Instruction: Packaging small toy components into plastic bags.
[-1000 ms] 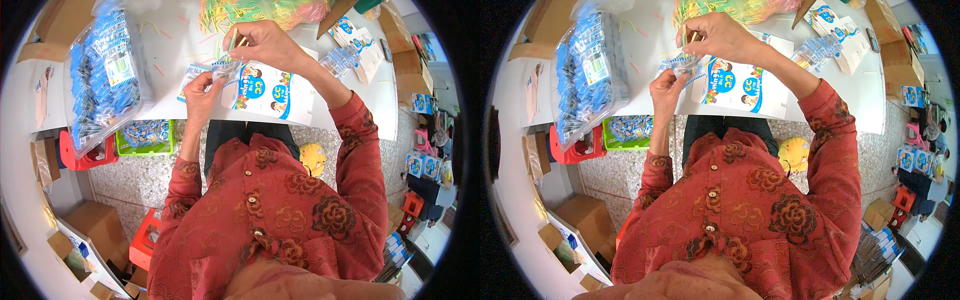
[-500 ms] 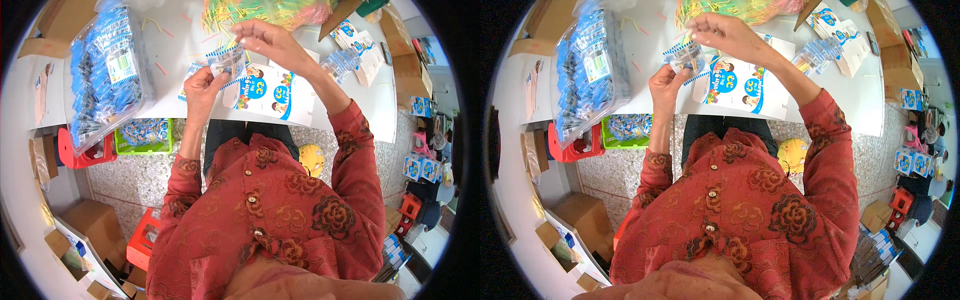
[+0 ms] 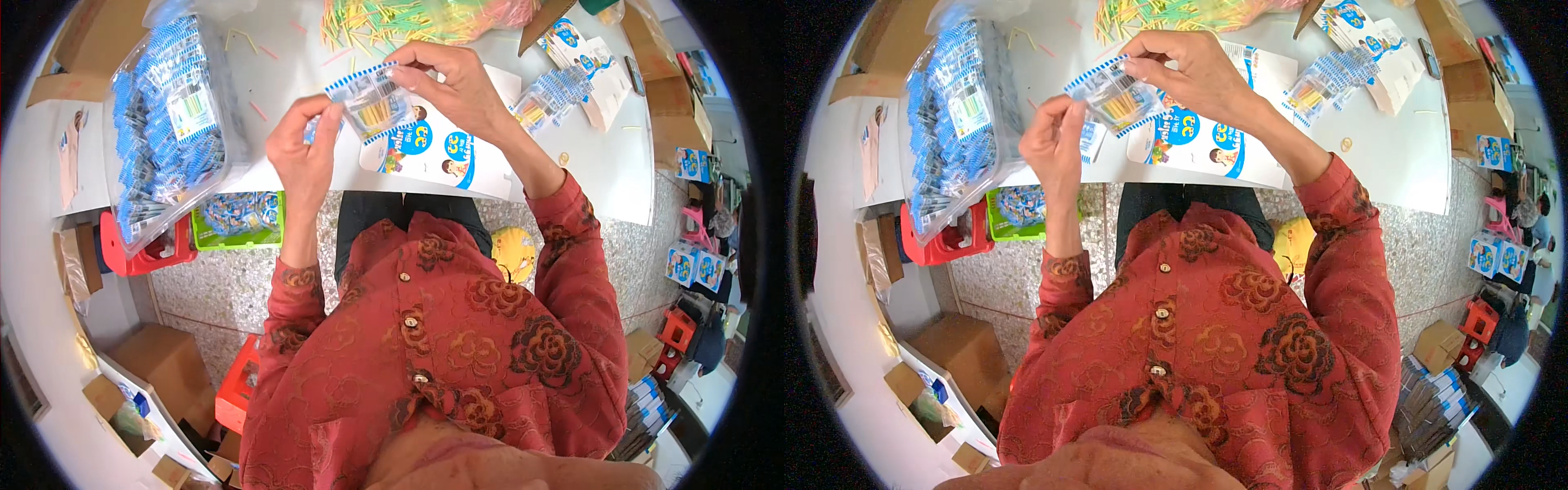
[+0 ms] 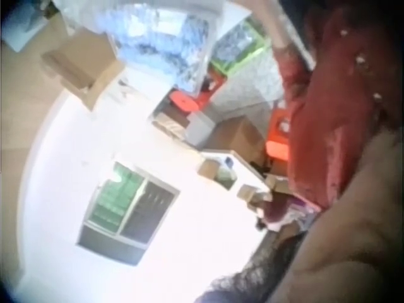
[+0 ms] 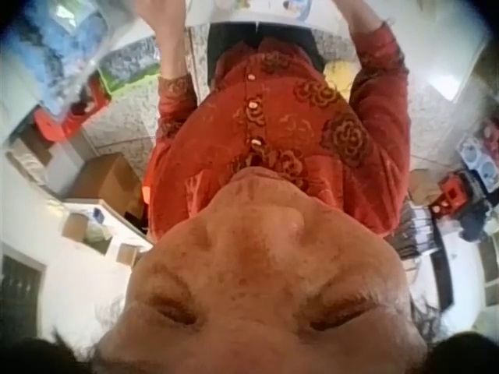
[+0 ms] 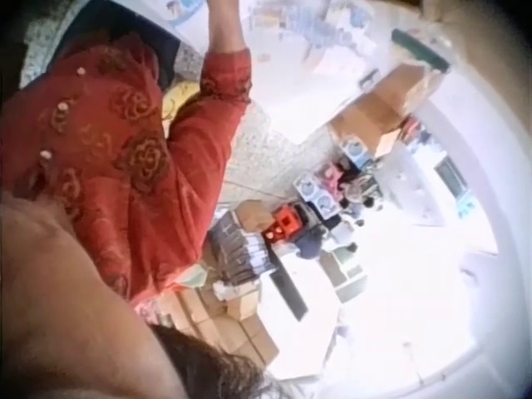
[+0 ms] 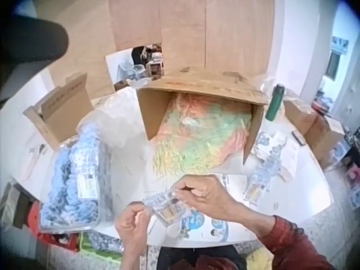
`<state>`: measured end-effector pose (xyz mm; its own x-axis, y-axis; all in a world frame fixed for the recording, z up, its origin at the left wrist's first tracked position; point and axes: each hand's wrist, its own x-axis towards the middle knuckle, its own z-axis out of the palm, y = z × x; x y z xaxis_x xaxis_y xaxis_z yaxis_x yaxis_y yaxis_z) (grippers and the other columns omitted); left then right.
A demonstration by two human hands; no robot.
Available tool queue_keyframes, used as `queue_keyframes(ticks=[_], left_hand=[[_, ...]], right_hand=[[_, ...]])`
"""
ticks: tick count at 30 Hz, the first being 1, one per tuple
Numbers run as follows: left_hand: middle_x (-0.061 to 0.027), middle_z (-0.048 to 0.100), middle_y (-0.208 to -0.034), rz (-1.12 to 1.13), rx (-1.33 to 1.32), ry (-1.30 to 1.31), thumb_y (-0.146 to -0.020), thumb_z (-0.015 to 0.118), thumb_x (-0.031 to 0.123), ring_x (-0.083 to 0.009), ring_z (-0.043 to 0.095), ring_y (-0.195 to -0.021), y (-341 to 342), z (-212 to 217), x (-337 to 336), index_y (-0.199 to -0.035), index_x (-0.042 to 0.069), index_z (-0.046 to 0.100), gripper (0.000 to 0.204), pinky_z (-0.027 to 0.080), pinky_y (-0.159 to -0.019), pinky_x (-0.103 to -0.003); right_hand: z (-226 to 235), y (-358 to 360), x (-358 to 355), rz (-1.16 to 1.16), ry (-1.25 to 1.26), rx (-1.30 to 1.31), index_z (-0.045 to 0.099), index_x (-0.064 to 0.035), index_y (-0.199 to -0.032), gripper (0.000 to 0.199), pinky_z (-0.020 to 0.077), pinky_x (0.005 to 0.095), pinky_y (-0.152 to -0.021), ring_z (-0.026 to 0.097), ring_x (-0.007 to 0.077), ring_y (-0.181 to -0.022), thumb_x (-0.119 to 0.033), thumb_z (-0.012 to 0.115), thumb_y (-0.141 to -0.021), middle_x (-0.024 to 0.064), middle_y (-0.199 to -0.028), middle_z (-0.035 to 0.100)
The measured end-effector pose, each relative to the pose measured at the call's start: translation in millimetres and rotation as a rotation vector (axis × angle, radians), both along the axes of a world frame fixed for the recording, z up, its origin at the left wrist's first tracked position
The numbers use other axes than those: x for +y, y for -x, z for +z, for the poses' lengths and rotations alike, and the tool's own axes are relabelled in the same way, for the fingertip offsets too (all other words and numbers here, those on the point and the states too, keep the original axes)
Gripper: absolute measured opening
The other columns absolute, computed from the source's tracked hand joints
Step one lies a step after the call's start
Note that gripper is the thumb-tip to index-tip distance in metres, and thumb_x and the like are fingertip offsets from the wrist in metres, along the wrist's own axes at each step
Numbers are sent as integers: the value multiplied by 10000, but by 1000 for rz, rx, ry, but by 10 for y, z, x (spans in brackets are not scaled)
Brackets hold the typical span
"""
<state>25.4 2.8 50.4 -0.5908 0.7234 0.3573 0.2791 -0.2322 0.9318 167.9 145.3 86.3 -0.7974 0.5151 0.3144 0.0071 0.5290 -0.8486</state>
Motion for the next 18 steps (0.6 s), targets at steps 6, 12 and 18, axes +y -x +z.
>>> queue_keyframes(ticks=[6,12,18], left_hand=[[30,551,-741,-113,-168,11,-853,612,66,-24,450,-663,89,-144,75,-872,-23,592,93,364,-576,-176],[12,573,-770,-215,-255,7,-855,608,59,-31,474,-693,58,-168,84,-901,-17,595,90,379,-611,-175],[-4,627,-795,-269,-386,119,-816,643,28,-25,526,-713,-122,-191,30,-929,-13,639,121,421,-625,-173]], right_hand=[[-213,-6,52,58,262,-132,581,-31,-1004,141,405,201,-555,457,19,-624,-116,542,-899,-27,-706,534],[-352,44,29,169,394,-24,623,-18,-962,179,426,204,-581,529,37,-704,-143,635,-835,-3,-780,615],[-369,41,34,147,481,-25,630,-27,-966,191,428,203,-592,522,33,-700,-146,654,-819,-15,-784,618]])
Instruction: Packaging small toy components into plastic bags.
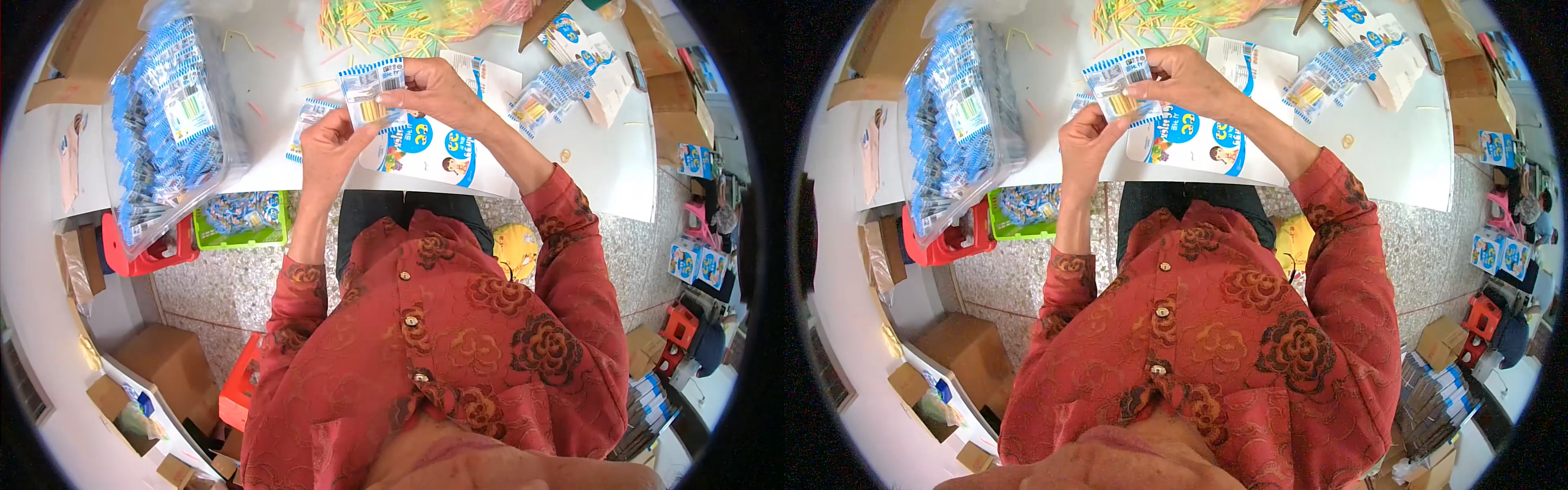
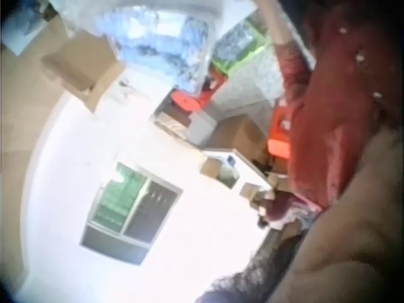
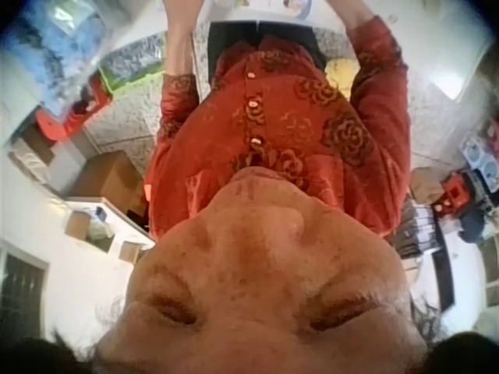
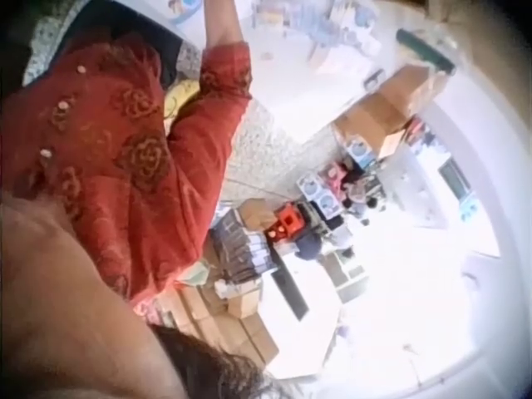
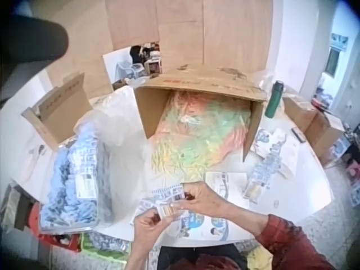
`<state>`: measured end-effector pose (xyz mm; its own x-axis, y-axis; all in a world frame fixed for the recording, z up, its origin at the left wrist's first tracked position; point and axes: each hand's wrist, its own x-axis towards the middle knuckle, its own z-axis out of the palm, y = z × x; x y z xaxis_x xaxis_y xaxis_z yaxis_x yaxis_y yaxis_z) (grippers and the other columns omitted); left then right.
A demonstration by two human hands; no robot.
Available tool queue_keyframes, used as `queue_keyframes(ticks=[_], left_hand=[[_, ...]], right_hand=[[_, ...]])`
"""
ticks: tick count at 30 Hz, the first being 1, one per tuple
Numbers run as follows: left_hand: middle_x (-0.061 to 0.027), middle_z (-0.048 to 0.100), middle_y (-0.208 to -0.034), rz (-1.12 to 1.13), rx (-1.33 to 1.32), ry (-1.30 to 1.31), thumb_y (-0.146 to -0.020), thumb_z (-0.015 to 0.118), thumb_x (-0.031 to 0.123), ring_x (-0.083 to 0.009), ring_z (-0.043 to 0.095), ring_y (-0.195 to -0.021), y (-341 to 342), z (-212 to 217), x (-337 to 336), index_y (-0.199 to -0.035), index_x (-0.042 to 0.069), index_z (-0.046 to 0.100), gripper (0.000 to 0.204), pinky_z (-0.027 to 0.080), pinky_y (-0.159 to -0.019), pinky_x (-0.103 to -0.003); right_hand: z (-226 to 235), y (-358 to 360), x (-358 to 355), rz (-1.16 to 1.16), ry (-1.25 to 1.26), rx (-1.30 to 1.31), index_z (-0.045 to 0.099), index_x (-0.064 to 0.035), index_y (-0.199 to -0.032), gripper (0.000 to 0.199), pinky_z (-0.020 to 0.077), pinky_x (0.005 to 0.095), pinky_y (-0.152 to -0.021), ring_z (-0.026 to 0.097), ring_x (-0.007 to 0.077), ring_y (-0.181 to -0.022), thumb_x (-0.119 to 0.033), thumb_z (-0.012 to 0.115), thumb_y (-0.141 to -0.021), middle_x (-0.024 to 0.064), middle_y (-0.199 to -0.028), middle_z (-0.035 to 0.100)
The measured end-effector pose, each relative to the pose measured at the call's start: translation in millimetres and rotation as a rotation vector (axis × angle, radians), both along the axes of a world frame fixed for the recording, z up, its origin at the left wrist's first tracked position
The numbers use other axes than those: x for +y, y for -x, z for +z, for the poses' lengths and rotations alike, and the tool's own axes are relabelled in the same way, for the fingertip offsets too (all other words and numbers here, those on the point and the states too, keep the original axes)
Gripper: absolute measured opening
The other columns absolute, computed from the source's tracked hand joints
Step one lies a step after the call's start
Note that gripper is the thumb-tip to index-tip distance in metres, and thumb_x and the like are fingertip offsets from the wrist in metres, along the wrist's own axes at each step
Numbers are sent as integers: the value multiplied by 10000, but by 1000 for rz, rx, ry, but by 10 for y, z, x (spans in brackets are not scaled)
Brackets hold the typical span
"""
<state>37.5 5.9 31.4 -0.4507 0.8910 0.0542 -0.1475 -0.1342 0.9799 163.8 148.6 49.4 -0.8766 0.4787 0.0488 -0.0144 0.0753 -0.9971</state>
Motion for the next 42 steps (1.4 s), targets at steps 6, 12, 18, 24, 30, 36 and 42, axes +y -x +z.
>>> queue_keyframes(ticks=[6,12,18,24,30,36,42], left_hand=[[20,621,-746,22,81,124,-789,673,33,-14,510,-647,-17,-121,-46,-879,-1,665,96,408,-569,-172],[46,595,-713,66,202,163,-773,686,43,-6,469,-618,-65,-200,-176,-851,6,663,90,378,-545,-172],[46,595,-706,104,320,121,-760,693,42,-19,454,-608,-45,-448,-308,-869,5,667,118,384,-548,-197],[14,637,-817,150,160,63,-780,672,18,-36,533,-714,15,-425,-388,-967,-9,661,189,442,-643,-201],[-21,646,-931,172,84,44,-805,643,-8,-61,567,-792,43,-409,-413,-1039,-35,628,236,460,-712,-209],[-18,645,-932,166,55,36,-808,644,-3,-60,562,-805,59,-393,-420,-1047,-30,626,241,458,-720,-212],[4,641,-908,165,59,63,-799,658,12,-39,541,-766,60,-389,-394,-1024,-9,644,226,445,-690,-198]], right_hand=[[-84,3,-56,-26,-90,57,634,-20,-932,196,381,208,-536,453,24,-630,-167,666,-807,-28,-717,588],[48,-89,-250,-5,-315,-146,621,12,-936,219,449,233,-633,534,72,-682,-142,672,-789,43,-770,628],[-43,-189,-189,115,-365,-174,615,-2,-980,255,469,249,-638,587,108,-698,-158,671,-785,77,-779,628],[-335,-178,346,10,-698,-333,616,-54,-1016,237,516,302,-729,629,193,-823,-59,600,-780,83,-948,641],[-533,30,632,142,-1477,-364,603,-40,-978,241,494,325,-792,578,228,-975,-7,577,-741,68,-1054,571],[-494,234,746,385,-1652,-320,571,-23,-796,69,500,349,-732,574,232,-926,-12,560,-728,79,-904,557],[-486,315,822,276,-1494,-353,554,-28,-758,21,491,349,-714,581,235,-864,-43,547,-745,80,-859,563]])
